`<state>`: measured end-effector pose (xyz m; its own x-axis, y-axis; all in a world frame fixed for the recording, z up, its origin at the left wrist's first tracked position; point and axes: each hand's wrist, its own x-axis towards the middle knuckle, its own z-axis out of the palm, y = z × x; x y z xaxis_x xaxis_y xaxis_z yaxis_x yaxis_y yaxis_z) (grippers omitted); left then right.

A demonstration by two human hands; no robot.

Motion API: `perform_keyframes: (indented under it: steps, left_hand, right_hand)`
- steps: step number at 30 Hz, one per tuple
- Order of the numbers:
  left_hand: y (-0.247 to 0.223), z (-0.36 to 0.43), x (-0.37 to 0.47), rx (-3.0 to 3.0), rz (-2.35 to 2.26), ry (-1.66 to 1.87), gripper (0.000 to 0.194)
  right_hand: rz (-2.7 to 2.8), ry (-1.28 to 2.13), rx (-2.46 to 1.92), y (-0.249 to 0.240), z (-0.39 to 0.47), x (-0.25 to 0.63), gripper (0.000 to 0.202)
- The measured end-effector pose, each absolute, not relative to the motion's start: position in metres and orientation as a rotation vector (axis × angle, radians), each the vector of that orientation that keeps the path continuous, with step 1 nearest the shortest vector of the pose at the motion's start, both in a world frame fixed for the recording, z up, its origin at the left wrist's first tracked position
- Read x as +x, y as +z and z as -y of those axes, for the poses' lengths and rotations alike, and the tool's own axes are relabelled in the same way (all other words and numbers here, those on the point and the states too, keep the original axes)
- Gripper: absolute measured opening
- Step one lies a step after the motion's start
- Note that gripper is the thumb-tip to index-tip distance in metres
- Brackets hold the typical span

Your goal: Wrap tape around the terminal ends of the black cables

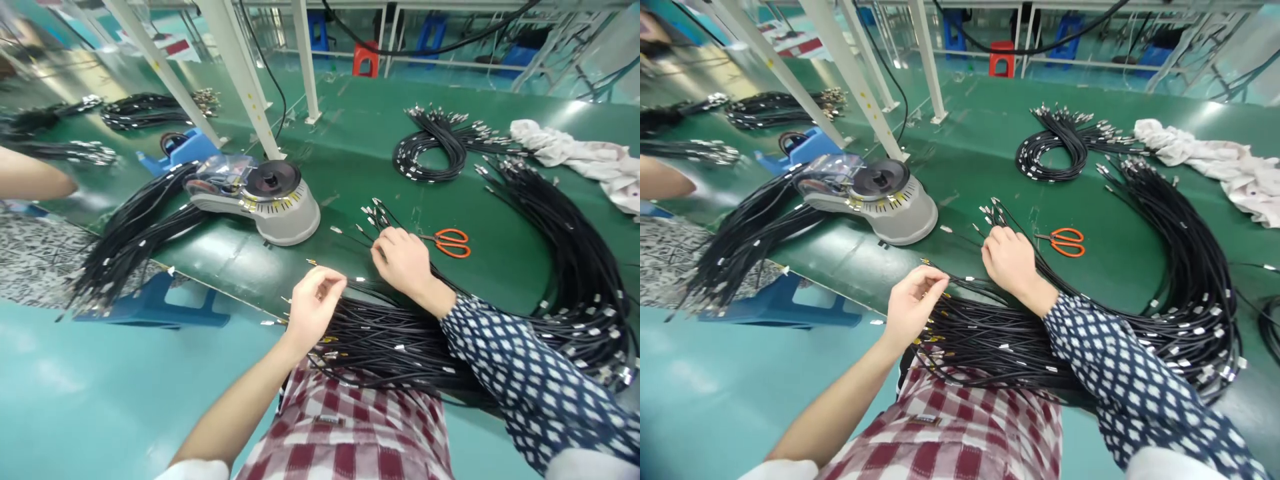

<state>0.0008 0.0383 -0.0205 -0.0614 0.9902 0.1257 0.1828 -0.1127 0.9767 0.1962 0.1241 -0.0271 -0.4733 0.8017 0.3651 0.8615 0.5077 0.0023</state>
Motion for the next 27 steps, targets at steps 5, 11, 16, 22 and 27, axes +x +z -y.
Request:
perform_keyframes:
  steps: [5,11,16,22,27]
  left_hand:
    - [-0.011,-0.053,0.013,0.735,-0.967,1.411,0.026]
    - [0.001,-0.039,0.012,0.676,-0.914,1.175,0.025]
    - [-0.002,-0.018,0.008,0.748,-0.899,0.986,0.034]
    - [-0.007,-0.015,0.007,0.799,-0.909,1.036,0.037]
    - [-0.009,-0.014,0.003,0.836,-0.936,1.034,0.039]
  right_hand:
    - [2.320,-0.175,-1.202,-0.006,-0.074,0.202,0.015]
    - [1.817,1.072,-1.108,0.013,-0.065,0.210,0.012]
    - [1.284,1.809,-0.925,0.014,-0.071,0.209,0.025]
    - [1.357,1.847,-0.914,0.013,-0.069,0.194,0.033]
    - [1.600,1.659,-0.950,0.021,-0.072,0.191,0.031]
